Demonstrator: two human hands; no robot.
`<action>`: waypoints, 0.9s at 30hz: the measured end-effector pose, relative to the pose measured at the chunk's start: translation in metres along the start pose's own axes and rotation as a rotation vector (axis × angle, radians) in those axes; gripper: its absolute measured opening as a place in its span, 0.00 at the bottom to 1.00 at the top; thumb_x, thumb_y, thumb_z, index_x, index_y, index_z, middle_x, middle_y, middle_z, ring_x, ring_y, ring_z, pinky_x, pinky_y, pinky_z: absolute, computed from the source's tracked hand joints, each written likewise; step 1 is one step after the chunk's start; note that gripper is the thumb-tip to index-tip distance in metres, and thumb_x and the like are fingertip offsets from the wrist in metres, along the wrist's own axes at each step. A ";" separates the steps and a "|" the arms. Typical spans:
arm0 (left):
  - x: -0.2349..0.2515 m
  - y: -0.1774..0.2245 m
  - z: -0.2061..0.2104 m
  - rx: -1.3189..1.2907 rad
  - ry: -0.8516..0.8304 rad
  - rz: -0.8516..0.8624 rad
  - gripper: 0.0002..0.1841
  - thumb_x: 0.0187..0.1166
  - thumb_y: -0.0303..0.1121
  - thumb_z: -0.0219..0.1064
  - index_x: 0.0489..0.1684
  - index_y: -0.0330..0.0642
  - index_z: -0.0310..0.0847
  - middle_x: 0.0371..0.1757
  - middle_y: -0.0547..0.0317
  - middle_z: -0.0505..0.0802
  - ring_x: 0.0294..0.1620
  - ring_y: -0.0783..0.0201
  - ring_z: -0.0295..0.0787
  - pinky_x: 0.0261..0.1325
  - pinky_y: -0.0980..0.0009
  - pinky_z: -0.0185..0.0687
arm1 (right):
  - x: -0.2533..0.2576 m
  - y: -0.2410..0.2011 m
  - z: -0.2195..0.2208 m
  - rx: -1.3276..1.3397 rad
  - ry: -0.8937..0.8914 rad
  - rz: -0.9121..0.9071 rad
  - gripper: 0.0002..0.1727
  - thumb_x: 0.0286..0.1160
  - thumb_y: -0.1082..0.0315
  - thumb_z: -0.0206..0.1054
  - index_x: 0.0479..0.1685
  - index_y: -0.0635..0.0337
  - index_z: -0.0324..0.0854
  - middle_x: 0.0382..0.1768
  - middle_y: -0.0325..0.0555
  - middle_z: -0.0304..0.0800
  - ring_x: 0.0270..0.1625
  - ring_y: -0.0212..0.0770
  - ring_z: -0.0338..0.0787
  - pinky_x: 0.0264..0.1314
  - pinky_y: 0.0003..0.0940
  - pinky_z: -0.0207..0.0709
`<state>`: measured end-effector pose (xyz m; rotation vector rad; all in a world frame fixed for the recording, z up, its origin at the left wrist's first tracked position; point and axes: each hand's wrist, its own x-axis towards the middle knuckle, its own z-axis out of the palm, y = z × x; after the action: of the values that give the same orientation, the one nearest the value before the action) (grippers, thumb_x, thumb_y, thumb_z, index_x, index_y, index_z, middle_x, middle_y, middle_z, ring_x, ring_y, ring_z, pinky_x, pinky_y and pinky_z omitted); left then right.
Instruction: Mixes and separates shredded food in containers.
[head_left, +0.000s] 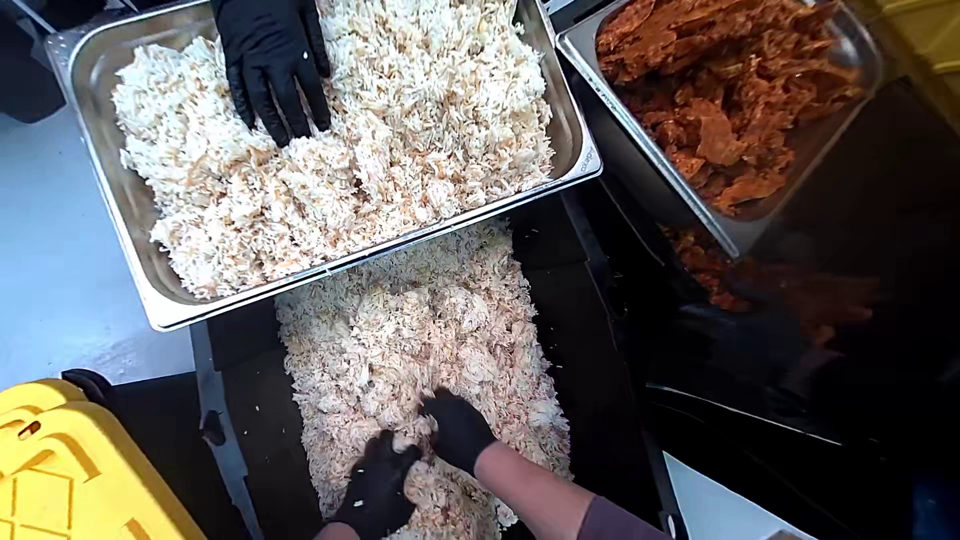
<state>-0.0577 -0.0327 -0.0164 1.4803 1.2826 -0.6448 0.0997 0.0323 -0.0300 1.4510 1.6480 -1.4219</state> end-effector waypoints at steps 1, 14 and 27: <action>-0.002 -0.007 -0.003 -0.022 0.036 -0.018 0.39 0.59 0.41 0.82 0.80 0.56 0.76 0.86 0.30 0.66 0.82 0.30 0.68 0.70 0.35 0.77 | -0.010 0.008 0.007 -0.010 -0.012 0.029 0.31 0.71 0.68 0.69 0.79 0.50 0.78 0.78 0.60 0.76 0.76 0.62 0.80 0.71 0.65 0.77; 0.031 -0.040 -0.130 -0.222 0.571 -0.111 0.27 0.76 0.47 0.76 0.67 0.39 0.84 0.75 0.30 0.79 0.77 0.32 0.75 0.75 0.33 0.70 | 0.080 -0.083 -0.110 -0.107 0.370 -0.036 0.58 0.42 0.44 0.91 0.86 0.17 0.65 0.92 0.62 0.52 0.87 0.85 0.49 0.59 0.93 0.64; 0.004 -0.030 -0.008 0.127 0.079 -0.053 0.52 0.59 0.40 0.83 0.91 0.77 0.59 0.94 0.31 0.48 0.89 0.13 0.25 0.74 0.10 0.32 | -0.017 0.000 0.007 -0.492 -0.188 -0.197 0.29 0.77 0.81 0.61 0.81 0.61 0.74 0.94 0.62 0.48 0.90 0.81 0.52 0.82 0.86 0.42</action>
<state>-0.0858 -0.0268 -0.0279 1.5930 1.3663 -0.7206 0.1031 0.0196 -0.0167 0.8759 1.8848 -1.0995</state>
